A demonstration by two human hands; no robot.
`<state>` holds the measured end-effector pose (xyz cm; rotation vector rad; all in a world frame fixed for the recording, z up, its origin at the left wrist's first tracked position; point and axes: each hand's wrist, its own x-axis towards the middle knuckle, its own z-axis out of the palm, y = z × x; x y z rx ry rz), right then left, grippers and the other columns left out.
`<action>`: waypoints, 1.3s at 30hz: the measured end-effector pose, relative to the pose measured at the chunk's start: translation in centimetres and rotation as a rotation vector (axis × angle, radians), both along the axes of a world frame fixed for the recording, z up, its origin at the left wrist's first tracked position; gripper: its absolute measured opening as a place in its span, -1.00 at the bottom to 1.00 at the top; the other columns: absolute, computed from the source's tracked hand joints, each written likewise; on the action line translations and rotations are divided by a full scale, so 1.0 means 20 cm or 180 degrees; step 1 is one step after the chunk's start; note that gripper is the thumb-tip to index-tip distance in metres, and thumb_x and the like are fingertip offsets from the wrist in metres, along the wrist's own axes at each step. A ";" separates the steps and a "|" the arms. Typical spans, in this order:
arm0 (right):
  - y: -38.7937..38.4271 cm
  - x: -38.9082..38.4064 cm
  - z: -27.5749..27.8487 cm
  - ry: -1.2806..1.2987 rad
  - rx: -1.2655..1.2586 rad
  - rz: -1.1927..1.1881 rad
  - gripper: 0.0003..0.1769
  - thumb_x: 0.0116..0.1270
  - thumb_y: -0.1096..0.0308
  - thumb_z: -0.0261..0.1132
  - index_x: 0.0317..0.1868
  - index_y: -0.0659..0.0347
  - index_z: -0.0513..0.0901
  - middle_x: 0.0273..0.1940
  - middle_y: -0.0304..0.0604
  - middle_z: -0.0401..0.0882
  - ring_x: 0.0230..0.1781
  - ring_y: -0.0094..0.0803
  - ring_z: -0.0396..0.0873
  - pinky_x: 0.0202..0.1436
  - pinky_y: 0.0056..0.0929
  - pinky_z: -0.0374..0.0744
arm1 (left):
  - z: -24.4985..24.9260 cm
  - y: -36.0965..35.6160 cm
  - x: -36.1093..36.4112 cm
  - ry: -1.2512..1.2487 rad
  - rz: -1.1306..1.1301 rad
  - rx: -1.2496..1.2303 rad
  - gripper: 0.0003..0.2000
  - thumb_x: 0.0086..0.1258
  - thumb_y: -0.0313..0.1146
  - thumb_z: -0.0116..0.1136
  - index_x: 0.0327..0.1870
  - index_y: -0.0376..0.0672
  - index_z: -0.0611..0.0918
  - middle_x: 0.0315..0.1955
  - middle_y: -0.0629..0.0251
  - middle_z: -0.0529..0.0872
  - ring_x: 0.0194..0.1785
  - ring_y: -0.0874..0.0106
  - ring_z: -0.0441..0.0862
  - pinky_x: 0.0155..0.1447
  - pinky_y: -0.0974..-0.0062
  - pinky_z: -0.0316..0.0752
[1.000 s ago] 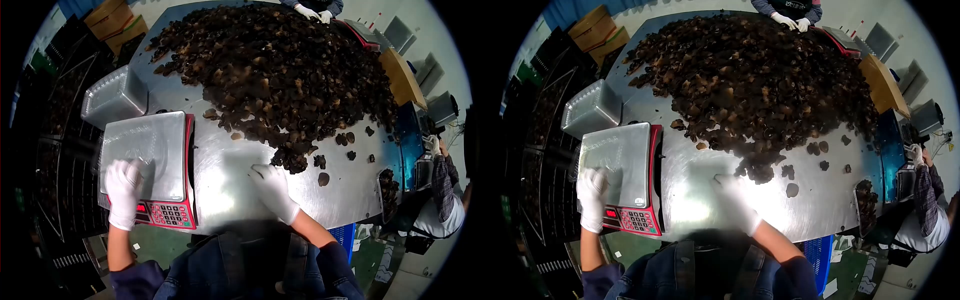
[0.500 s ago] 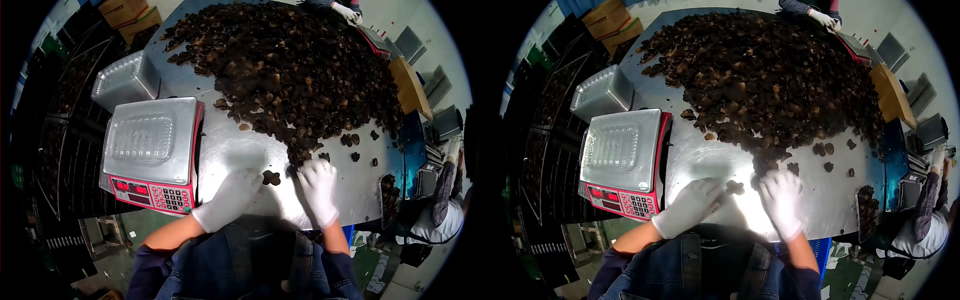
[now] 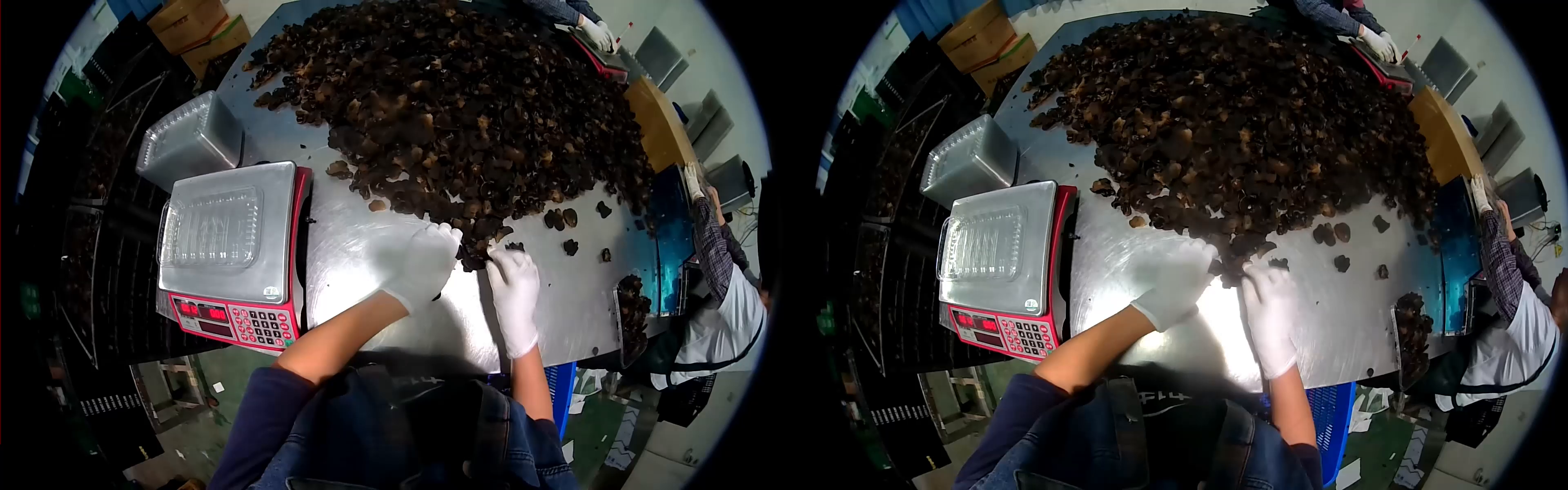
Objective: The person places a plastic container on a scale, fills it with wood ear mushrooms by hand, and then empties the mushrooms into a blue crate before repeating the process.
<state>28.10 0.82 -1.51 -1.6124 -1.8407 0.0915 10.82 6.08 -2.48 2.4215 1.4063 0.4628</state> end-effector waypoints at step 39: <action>0.54 -0.15 -0.02 -0.0388 -0.0250 -0.0201 -0.28 0.07 0.21 0.53 0.28 0.05 0.55 0.44 0.18 0.25 0.44 0.11 0.23 0.33 -0.01 0.42 | 0.08 -0.15 -0.25 -0.0641 -0.0025 -0.0649 -0.56 0.22 -0.19 0.30 0.15 -0.03 0.61 0.11 0.17 0.58 0.20 0.10 0.51 0.24 0.21 0.48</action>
